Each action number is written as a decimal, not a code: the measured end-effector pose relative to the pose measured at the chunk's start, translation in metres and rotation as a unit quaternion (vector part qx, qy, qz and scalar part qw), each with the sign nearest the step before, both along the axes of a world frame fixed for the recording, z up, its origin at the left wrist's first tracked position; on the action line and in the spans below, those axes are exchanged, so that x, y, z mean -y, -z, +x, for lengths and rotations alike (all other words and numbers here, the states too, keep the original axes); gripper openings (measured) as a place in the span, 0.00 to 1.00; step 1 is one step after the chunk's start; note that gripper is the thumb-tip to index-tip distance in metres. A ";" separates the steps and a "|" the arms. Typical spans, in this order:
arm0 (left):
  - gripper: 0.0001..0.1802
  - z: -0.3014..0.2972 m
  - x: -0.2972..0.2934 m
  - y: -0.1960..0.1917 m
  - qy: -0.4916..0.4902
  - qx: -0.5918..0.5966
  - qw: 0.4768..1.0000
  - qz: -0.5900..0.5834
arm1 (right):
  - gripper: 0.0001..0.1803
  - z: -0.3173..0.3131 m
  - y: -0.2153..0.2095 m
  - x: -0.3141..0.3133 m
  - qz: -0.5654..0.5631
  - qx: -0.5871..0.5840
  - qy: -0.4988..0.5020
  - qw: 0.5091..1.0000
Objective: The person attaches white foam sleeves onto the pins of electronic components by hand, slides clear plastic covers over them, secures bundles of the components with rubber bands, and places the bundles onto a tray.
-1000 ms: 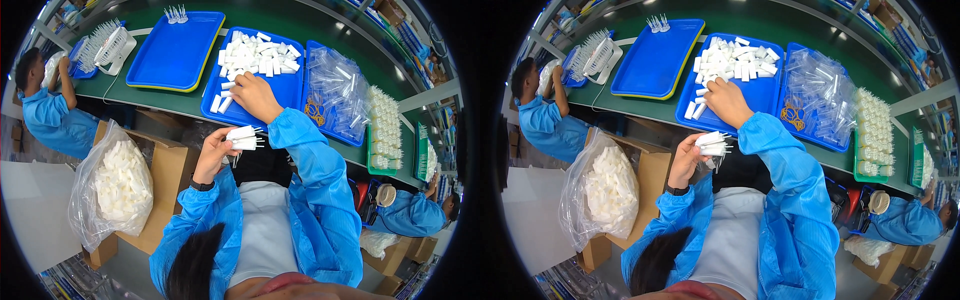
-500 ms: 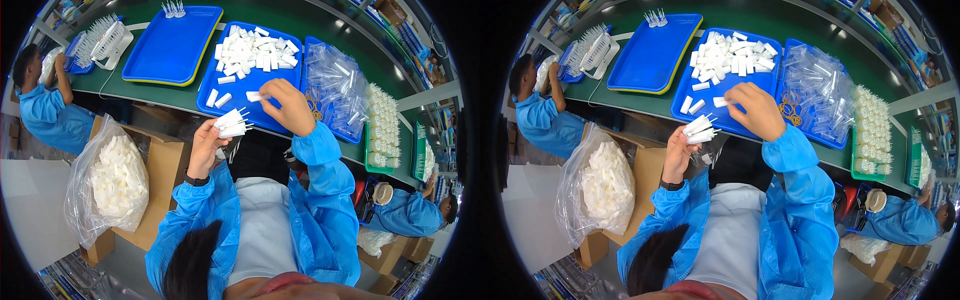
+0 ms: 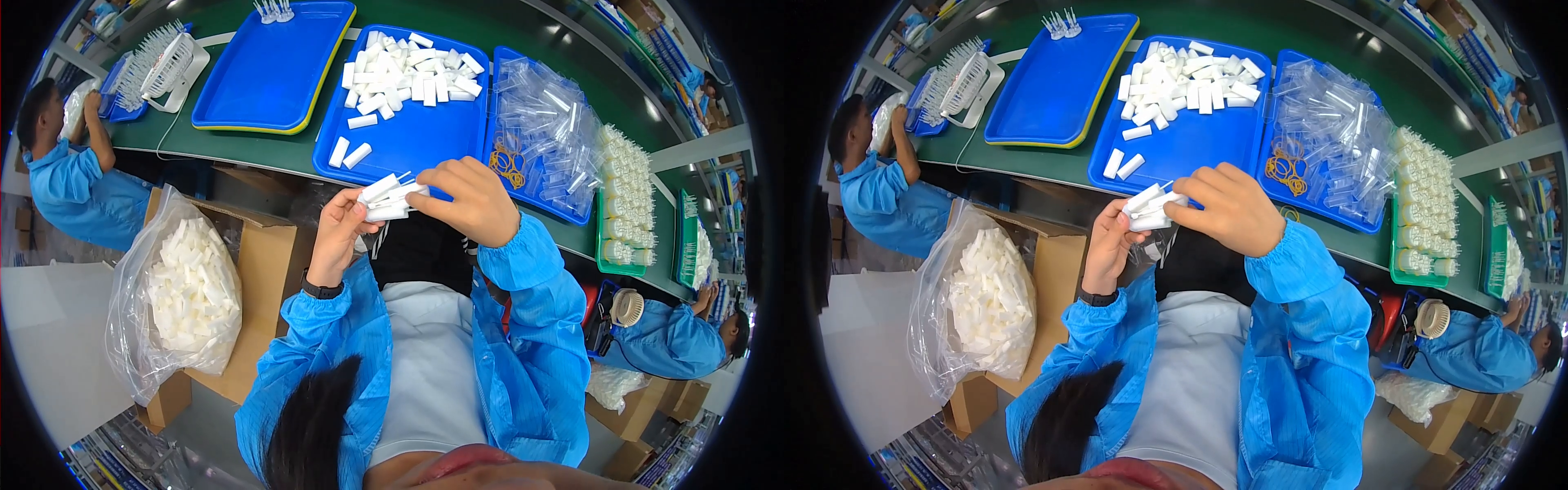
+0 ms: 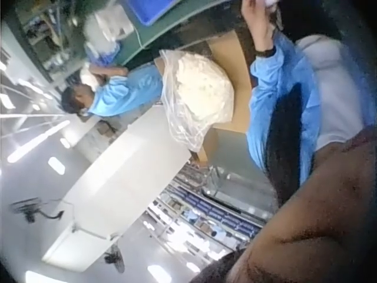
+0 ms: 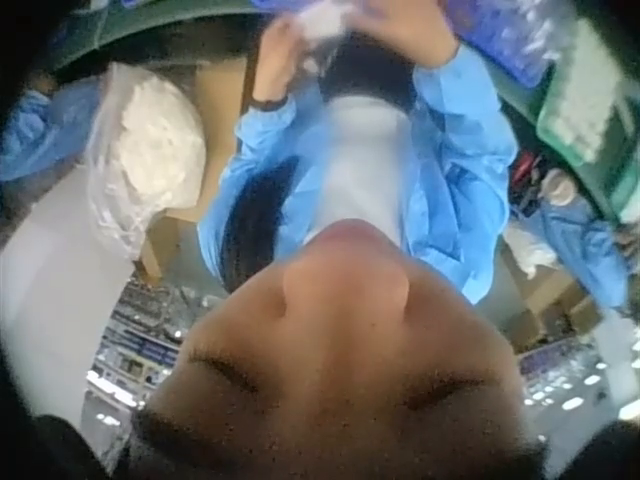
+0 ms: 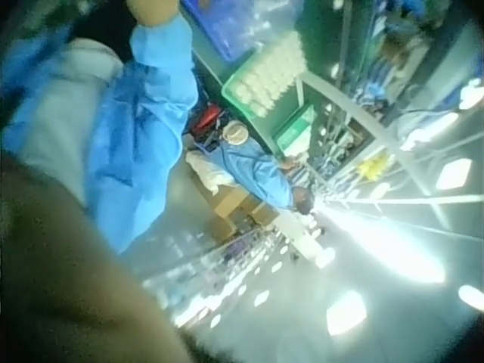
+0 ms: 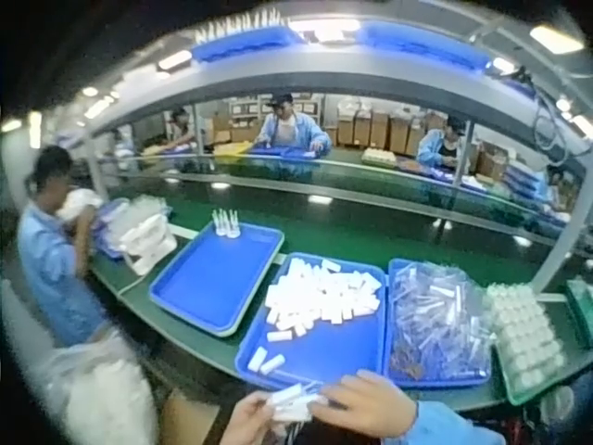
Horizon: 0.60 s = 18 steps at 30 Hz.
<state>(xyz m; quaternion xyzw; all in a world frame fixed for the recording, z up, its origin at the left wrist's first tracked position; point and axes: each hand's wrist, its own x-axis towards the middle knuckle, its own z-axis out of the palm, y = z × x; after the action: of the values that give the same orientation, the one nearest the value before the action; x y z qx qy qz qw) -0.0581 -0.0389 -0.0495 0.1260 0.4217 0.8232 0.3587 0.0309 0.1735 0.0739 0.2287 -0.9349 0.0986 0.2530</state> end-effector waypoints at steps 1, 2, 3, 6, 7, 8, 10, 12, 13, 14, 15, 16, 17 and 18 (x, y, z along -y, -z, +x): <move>0.19 0.000 0.000 0.000 0.008 -0.008 1.000 -0.004 | 0.14 -0.001 -0.001 0.000 0.004 0.007 -0.032 0.999; 0.19 0.001 -0.001 0.000 0.008 -0.008 1.000 -0.004 | 0.14 -0.002 0.000 0.001 0.004 0.008 -0.032 0.999; 0.18 0.002 -0.002 -0.001 0.015 0.002 1.000 0.004 | 0.15 -0.003 0.002 0.002 0.003 0.014 -0.054 0.998; 0.18 0.001 -0.003 0.000 0.043 0.013 0.999 0.012 | 0.17 -0.008 0.005 0.002 -0.007 0.028 -0.098 0.995; 0.17 0.001 -0.003 0.001 0.064 0.017 0.998 0.012 | 0.17 -0.009 0.007 0.001 -0.018 0.036 -0.121 0.992; 0.17 0.000 -0.003 0.002 0.064 0.016 0.998 0.012 | 0.17 -0.011 0.008 0.002 -0.017 0.036 -0.121 0.992; 0.17 0.000 -0.001 0.002 0.100 0.008 0.995 0.007 | 0.14 -0.015 0.009 0.003 -0.038 0.036 -0.153 0.987; 0.17 -0.002 0.000 0.002 0.108 0.008 0.994 0.014 | 0.15 -0.016 0.011 0.006 -0.027 0.041 -0.157 0.986; 0.17 -0.001 0.000 0.005 0.117 0.013 0.993 0.019 | 0.15 -0.016 0.015 0.007 -0.020 0.051 -0.161 0.985; 0.18 0.000 0.001 0.005 0.114 0.016 0.993 0.013 | 0.11 -0.017 0.018 0.007 -0.009 0.054 -0.156 0.986; 0.18 -0.001 0.001 0.006 0.115 0.016 0.993 0.016 | 0.11 -0.019 0.017 0.006 -0.006 0.055 -0.155 0.986; 0.18 0.000 0.001 0.007 0.118 0.012 0.993 0.004 | 0.15 -0.020 0.015 0.005 -0.018 0.104 -0.156 0.982; 0.18 -0.001 0.002 0.009 0.121 0.009 0.993 -0.009 | 0.18 -0.023 0.012 0.004 -0.029 0.152 -0.157 0.975; 0.18 0.001 0.001 0.010 0.109 -0.004 0.994 -0.013 | 0.18 -0.030 0.010 0.003 -0.025 0.153 -0.158 0.975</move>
<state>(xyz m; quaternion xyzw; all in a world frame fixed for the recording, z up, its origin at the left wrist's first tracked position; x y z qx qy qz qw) -0.0575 -0.0398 -0.0591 0.1699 0.4177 0.7731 0.4461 0.0012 0.1707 0.0639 0.3496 -0.9117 0.1946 0.0934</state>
